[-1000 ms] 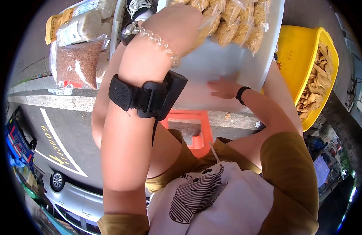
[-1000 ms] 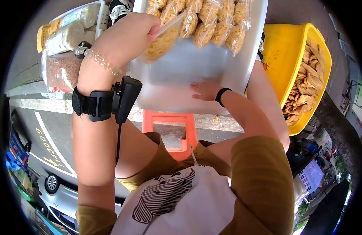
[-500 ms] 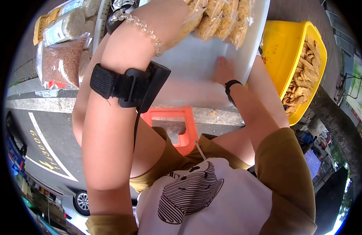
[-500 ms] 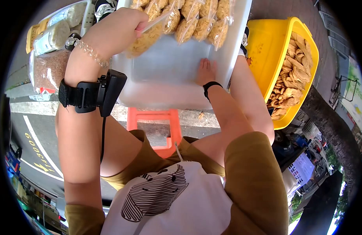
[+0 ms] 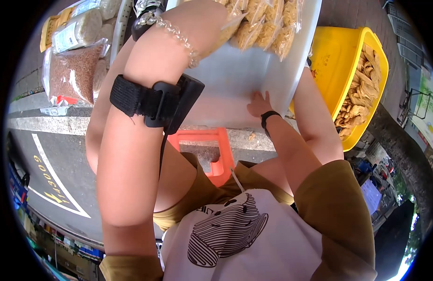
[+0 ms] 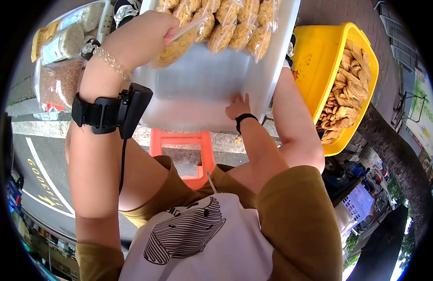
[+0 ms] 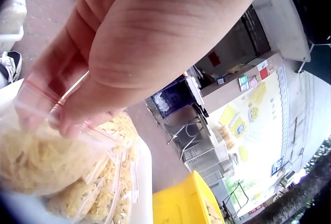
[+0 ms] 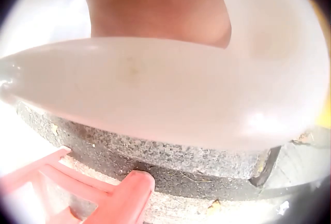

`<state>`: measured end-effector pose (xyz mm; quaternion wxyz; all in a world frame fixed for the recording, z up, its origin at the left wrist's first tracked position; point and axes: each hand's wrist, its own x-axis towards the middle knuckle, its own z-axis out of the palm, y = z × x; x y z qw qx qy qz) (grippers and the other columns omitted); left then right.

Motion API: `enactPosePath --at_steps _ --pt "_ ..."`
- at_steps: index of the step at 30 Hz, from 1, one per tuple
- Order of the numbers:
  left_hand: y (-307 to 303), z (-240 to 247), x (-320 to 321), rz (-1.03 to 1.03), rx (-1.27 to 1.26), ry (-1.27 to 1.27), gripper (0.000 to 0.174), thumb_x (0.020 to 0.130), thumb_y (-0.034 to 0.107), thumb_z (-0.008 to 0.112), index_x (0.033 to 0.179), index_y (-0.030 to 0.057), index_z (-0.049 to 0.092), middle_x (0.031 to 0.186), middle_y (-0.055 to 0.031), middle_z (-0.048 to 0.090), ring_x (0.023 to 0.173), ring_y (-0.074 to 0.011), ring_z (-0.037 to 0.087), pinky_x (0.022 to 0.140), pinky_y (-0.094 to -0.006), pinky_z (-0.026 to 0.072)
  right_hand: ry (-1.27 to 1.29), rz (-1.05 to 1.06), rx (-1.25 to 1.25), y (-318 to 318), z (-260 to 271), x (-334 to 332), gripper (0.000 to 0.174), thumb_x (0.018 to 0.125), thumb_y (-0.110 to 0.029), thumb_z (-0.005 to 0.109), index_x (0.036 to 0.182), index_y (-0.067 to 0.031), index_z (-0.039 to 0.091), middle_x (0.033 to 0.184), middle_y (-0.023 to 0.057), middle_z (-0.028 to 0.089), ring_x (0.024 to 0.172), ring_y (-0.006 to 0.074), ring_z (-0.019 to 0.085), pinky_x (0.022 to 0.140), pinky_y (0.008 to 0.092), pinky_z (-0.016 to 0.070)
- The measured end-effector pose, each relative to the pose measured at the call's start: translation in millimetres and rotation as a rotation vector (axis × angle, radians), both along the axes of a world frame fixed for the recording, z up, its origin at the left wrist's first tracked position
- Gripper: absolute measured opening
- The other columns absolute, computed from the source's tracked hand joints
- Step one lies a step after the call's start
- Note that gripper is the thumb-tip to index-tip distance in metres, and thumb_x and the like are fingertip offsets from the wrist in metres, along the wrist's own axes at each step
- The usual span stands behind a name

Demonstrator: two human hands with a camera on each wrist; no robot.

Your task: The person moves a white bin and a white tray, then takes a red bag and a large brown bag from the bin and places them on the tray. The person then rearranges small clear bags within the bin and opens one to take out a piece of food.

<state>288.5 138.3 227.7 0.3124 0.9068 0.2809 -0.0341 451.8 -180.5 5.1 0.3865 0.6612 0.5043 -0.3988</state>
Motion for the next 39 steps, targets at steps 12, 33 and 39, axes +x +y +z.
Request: enactPosePath --at_steps 12,33,39 --pt "-4.3 22.9 7.0 -0.145 0.098 -0.051 0.028 0.086 0.025 0.040 0.081 0.0040 0.058 0.071 -0.0232 0.058 0.068 -0.0394 0.058 0.062 -0.0470 0.0468 0.187 -0.082 -0.164 21.3 -2.8 6.3 0.051 0.084 -0.036 0.033 0.114 -0.0028 0.057 0.122 0.0223 0.050 0.116 0.0314 0.046 0.104 0.0453 0.0250" --pt "-24.9 -1.7 3.6 -0.195 0.101 0.122 0.022 0.078 0.017 0.054 0.086 0.0007 0.065 0.087 -0.0208 0.063 0.084 -0.0334 0.061 0.074 -0.0381 0.0478 0.192 0.036 -0.263 14.9 176.7 -45.2 0.029 0.065 -0.010 0.048 0.084 0.0040 0.065 0.083 0.0245 0.063 0.081 0.0366 0.062 0.070 0.0418 0.0487" --pt "-27.8 -5.2 1.9 -0.334 0.202 0.185 0.027 0.081 0.024 0.052 0.087 0.0006 0.065 0.086 -0.0203 0.064 0.084 -0.0336 0.061 0.074 -0.0382 0.0477 0.315 -0.125 -0.060 -32.4 136.6 -41.2 0.034 0.069 -0.011 0.046 0.095 0.0021 0.064 0.095 0.0229 0.062 0.087 0.0368 0.061 0.070 0.0424 0.0480"
